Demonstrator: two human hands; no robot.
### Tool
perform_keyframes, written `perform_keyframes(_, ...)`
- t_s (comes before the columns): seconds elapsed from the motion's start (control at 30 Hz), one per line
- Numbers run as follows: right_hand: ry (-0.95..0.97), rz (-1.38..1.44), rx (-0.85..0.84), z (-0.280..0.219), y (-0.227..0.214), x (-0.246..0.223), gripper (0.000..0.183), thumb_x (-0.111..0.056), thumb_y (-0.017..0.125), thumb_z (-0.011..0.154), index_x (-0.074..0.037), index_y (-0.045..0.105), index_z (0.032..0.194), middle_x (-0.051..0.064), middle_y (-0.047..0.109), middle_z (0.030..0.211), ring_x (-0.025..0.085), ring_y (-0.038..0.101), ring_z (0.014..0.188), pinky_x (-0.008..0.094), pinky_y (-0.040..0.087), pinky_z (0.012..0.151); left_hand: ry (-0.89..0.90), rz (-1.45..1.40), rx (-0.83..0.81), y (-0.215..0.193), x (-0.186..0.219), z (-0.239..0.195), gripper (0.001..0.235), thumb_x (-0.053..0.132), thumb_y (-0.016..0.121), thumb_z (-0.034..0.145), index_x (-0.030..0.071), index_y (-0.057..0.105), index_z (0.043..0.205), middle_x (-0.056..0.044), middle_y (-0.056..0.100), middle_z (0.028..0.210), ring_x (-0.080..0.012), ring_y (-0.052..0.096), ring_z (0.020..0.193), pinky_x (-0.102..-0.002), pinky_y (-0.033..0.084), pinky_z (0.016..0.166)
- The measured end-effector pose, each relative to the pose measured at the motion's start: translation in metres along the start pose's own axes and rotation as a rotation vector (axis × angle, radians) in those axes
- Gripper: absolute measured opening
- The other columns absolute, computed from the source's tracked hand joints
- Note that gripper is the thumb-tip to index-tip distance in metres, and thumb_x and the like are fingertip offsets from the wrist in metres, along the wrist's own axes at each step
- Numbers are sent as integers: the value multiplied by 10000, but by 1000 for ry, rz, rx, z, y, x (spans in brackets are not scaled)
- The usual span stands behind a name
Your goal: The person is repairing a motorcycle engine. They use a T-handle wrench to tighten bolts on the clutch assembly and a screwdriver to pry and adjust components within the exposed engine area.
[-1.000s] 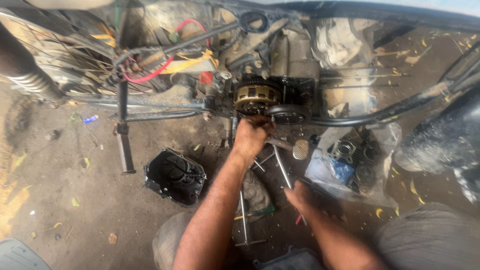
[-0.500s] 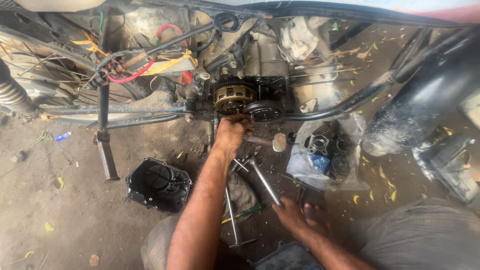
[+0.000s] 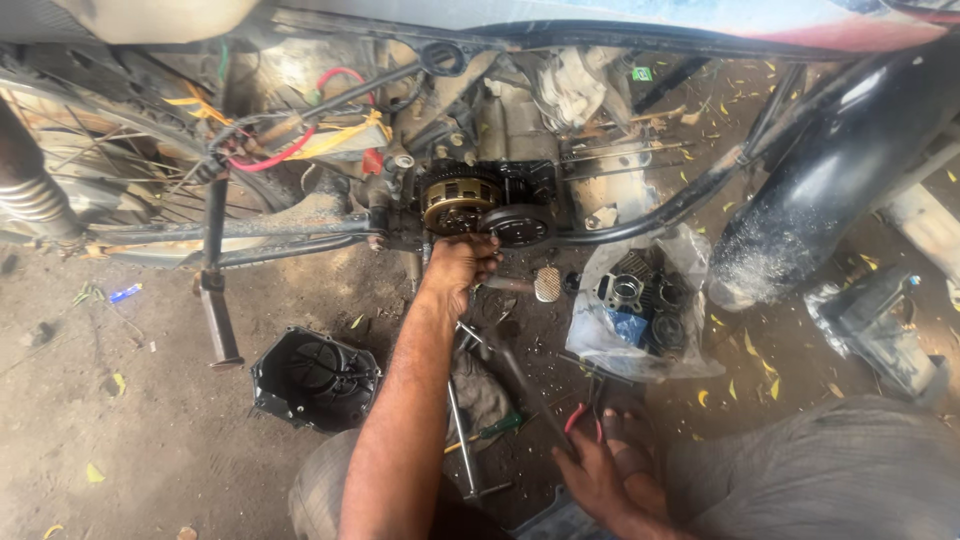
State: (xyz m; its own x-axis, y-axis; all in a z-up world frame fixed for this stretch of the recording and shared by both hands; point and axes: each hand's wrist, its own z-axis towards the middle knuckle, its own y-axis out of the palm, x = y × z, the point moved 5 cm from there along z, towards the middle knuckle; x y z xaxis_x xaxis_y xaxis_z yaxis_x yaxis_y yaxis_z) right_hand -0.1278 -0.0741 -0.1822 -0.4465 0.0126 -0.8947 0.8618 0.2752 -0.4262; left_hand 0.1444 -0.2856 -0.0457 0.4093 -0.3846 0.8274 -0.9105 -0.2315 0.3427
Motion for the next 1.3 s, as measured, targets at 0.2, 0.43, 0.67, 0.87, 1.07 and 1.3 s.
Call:
perform_keyframes(0.2, 135, -539, -46, 21, -33, -32, 233, -359, 735, 887, -140, 794, 943, 107, 733, 755, 205, 669, 730, 385, 488, 729, -79, -32, 17, -7, -12, 17, 55, 84, 712, 901, 62, 704, 951, -56, 694, 838, -132, 600, 665, -273, 447, 579)
perform_keyframes(0.43, -435, -481, 87, 57, -83, -100, 309, -340, 729, 875, -48, 726, 974, 144, 721, 794, 298, 715, 687, 392, 562, 633, -141, -126, 20, -13, -26, 46, 151, 122, 732, 849, 55, 741, 984, -82, 704, 1005, -218, 608, 920, -417, 532, 741)
perform_keyframes(0.67, -746, -746, -59, 119, -113, -138, 306, -379, 805, 796, -89, 711, 820, 64, 715, 675, 246, 716, 587, 399, 566, 519, -149, -104, 51, -16, -33, 55, 214, 123, 781, 798, 63, 735, 998, -82, 648, 954, -238, 527, 931, -435, 431, 792)
perform_keyframes(0.87, -830, -1077, -101, 165, -145, -147, 514, -608, 651, 844, -120, 603, 690, 18, 605, 536, 167, 609, 442, 348, 520, 391, -156, -173, 15, -10, -23, 45, 250, 72, 752, 809, 37, 723, 1055, -94, 703, 988, -246, 573, 971, -459, 452, 904)
perform_keyframes(1.07, -970, -1220, -162, 174, -153, -150, 540, -690, 566, 864, -181, 550, 683, -30, 512, 472, 135, 528, 360, 341, 474, 311, -165, -191, 13, -9, -17, 39, 262, 58, 740, 830, 9, 712, 1086, -111, 710, 982, -247, 591, 969, -469, 490, 952)
perform_keyframes(1.3, -917, -1282, 25, 186, -152, -162, 562, -694, 510, 873, -166, 532, 683, -38, 471, 505, 103, 481, 393, 320, 454, 316, -150, -186, 19, -9, -18, 41, 232, 50, 738, 830, 8, 710, 1057, -103, 689, 937, -250, 574, 922, -461, 484, 899)
